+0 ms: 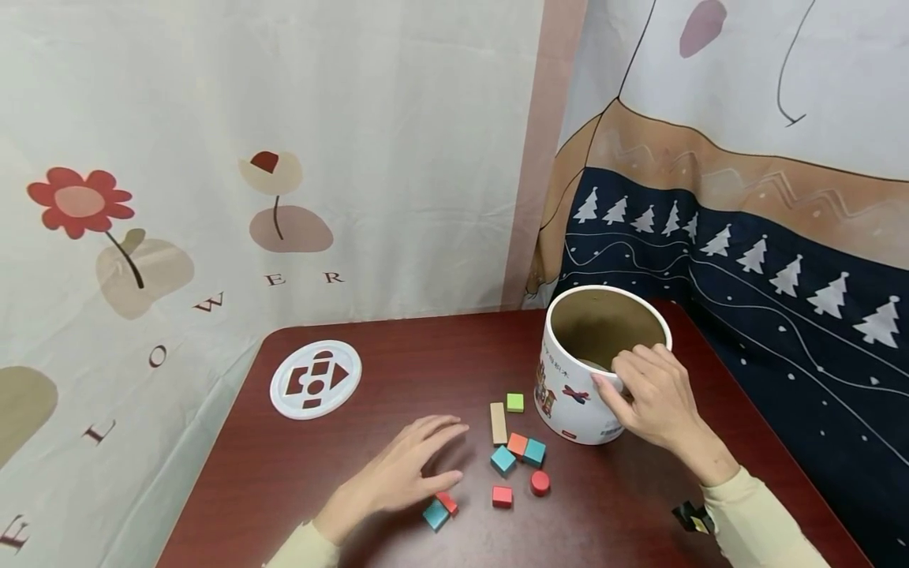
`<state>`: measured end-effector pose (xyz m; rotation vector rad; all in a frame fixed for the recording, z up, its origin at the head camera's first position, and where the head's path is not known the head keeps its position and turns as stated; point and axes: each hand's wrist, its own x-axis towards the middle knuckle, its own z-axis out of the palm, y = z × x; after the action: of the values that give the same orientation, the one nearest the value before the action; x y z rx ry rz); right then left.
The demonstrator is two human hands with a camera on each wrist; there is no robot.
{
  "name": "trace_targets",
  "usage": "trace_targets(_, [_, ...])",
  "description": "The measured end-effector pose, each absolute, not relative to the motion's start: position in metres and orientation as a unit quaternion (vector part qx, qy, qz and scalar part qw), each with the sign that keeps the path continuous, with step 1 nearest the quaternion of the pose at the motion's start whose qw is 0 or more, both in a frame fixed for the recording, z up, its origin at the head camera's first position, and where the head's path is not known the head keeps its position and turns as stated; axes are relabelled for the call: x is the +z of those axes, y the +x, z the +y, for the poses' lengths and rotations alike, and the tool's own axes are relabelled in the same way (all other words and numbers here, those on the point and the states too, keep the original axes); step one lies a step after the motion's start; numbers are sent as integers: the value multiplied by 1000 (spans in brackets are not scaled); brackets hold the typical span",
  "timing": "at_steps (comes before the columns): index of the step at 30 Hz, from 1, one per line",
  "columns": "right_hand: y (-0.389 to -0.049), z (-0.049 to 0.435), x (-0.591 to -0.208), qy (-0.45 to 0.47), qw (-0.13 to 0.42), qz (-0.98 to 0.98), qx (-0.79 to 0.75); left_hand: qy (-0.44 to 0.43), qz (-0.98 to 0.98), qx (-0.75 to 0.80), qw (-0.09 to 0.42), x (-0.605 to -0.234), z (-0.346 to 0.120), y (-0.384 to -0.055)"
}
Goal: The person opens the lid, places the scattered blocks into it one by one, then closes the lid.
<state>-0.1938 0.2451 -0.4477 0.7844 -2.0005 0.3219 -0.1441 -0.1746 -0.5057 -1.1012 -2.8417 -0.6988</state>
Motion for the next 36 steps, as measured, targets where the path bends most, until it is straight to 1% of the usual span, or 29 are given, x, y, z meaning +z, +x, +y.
trace_targets(6, [-193, 245, -448, 318, 463, -816, 133, -361, -907, -216, -3, -516, -182, -127])
trace_targets(12, [-192, 246, -450, 317, 462, -817, 135, -378, -900, -216, -17, -523, -187, -118])
trace_targets(16, [-193, 246, -450, 317, 462, -817, 135, -384, -897, -218, -32, -526, -187, -116])
trace_targets(29, [-193, 246, -449, 315, 458, -820, 135, -399, -890, -222, -14, -526, -185, -116])
trace_targets(36, [-193, 245, -449, 316, 460, -819, 135, -385, -896, -221, -29, -527, -185, -116])
